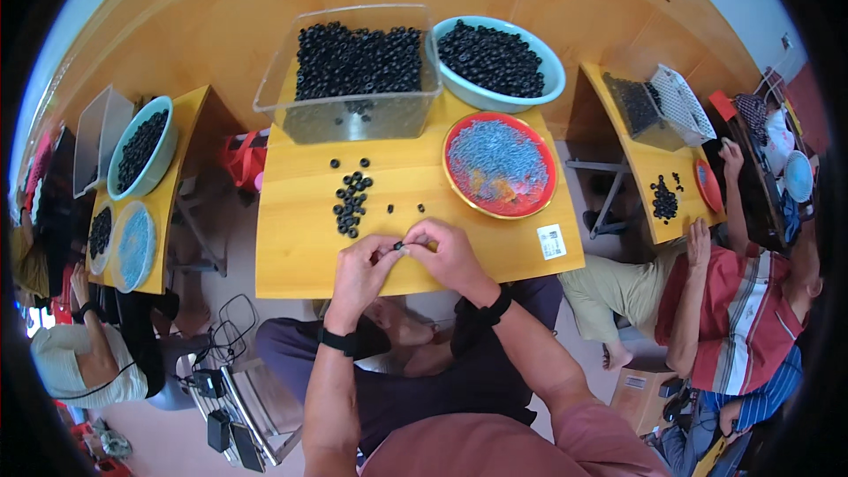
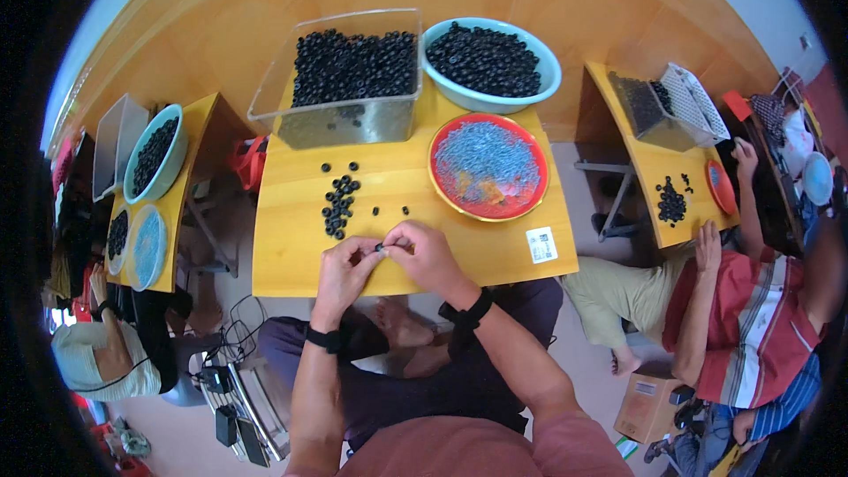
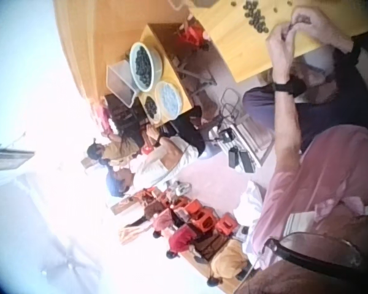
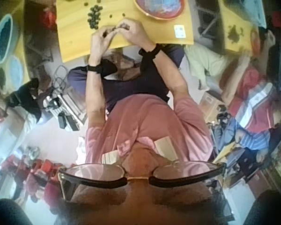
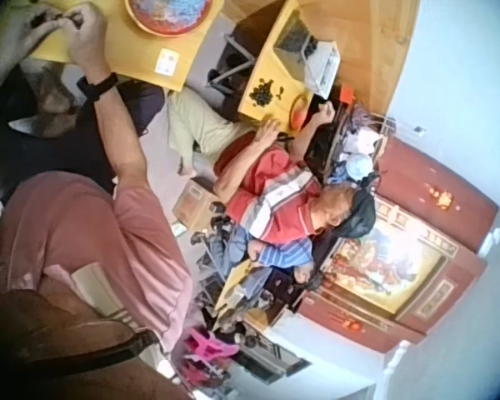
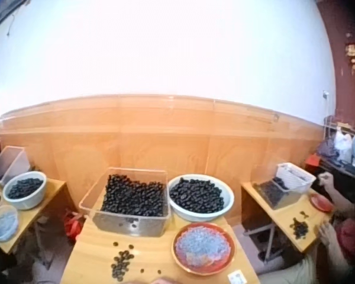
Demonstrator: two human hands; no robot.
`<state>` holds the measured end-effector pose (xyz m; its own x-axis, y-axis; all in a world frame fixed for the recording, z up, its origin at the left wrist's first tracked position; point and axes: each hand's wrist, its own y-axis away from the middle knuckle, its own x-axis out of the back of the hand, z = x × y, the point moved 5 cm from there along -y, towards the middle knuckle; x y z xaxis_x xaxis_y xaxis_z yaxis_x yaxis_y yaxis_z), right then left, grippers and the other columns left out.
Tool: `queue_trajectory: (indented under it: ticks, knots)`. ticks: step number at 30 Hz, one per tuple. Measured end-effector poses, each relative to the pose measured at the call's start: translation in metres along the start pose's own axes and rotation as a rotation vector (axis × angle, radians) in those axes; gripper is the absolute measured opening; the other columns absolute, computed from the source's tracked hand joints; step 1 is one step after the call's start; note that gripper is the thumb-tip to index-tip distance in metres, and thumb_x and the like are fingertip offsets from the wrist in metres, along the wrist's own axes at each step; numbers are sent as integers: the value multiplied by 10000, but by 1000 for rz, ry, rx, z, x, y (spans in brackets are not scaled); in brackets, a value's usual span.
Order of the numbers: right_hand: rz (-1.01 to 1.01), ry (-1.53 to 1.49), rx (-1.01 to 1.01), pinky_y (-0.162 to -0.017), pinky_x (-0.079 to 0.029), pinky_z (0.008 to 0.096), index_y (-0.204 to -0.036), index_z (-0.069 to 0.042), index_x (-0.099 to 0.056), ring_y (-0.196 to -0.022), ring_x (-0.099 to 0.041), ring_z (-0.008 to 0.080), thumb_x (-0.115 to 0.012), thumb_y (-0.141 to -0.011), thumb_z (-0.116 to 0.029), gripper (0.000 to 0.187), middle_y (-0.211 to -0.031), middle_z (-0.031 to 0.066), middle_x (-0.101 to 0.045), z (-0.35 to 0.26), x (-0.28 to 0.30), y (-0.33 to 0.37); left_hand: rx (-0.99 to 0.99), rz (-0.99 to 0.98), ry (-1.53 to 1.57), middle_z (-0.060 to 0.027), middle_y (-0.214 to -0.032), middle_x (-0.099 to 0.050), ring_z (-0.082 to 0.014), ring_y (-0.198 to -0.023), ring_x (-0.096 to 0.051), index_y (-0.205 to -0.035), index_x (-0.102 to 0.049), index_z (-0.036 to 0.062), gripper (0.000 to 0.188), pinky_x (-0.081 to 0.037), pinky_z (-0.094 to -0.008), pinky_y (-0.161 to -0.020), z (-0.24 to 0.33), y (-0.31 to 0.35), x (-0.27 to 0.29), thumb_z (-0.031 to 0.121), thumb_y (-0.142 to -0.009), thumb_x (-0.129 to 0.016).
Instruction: The recorder is sorting small black plastic parts and blue-green objects from containers at a table.
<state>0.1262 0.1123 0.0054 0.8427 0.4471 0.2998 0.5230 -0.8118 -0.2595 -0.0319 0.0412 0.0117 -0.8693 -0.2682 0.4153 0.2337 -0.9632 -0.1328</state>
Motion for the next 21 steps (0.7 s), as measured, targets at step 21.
queue_trajectory:
  ticks: [21]
  knots:
    - [38, 2, 6, -666, -539, 310, -904, -4, -685, -710, -685, 164, -724, -863, -20, 59, -792, 89, -694, -9, 6, 4, 112, -16, 190, 10, -829, -706, -47, -758, -591, -1012, -729, -23, 122, -491, -231, -687, -17, -1, 5, 35, -917, -779]
